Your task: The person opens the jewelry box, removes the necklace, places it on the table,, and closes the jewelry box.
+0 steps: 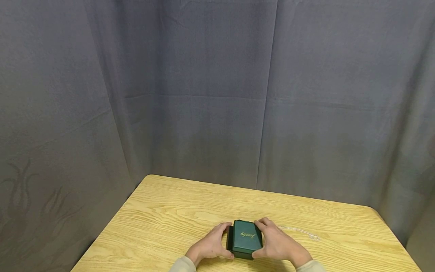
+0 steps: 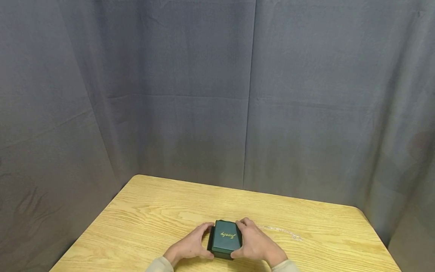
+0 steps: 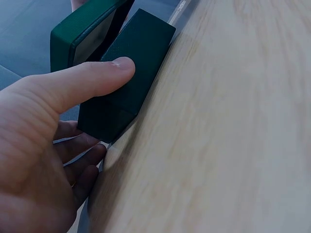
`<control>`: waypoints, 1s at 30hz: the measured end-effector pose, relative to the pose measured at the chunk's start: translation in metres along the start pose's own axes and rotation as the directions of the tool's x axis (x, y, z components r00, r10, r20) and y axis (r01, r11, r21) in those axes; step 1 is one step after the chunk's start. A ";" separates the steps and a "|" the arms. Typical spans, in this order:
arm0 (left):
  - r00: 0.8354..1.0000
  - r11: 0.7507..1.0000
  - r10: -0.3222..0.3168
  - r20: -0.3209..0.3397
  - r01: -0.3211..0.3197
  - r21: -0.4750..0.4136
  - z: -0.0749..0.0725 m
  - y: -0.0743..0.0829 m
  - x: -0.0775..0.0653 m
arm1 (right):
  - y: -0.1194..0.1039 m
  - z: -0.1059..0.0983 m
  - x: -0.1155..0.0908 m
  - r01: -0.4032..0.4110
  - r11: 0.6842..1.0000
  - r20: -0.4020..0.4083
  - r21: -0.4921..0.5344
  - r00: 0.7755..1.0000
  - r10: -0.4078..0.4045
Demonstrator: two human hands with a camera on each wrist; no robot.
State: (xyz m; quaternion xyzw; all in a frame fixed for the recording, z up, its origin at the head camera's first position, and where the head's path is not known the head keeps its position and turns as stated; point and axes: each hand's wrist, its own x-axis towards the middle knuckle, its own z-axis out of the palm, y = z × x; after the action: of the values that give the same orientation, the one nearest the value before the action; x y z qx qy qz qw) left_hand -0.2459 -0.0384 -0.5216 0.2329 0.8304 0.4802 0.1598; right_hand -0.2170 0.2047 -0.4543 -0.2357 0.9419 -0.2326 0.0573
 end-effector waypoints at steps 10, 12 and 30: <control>1.000 0.999 0.031 0.004 -0.031 -0.013 0.000 0.000 0.001 | -0.005 0.003 0.003 0.012 1.000 0.014 0.000 1.000 -0.012; 0.999 0.999 0.034 0.006 -0.034 -0.014 -0.001 0.000 0.001 | -0.005 0.005 0.003 0.011 1.000 0.016 0.001 1.000 -0.011; 0.999 0.999 0.034 0.000 -0.034 0.011 0.000 0.000 0.001 | -0.004 0.011 0.008 -0.019 1.000 0.035 0.008 0.999 0.018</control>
State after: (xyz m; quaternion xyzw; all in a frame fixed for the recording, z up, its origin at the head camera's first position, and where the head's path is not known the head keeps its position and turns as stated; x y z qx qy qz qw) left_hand -0.2462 -0.0378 -0.5219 0.2481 0.8290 0.4782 0.1503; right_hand -0.2198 0.1935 -0.4628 -0.2307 0.9419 -0.2317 0.0771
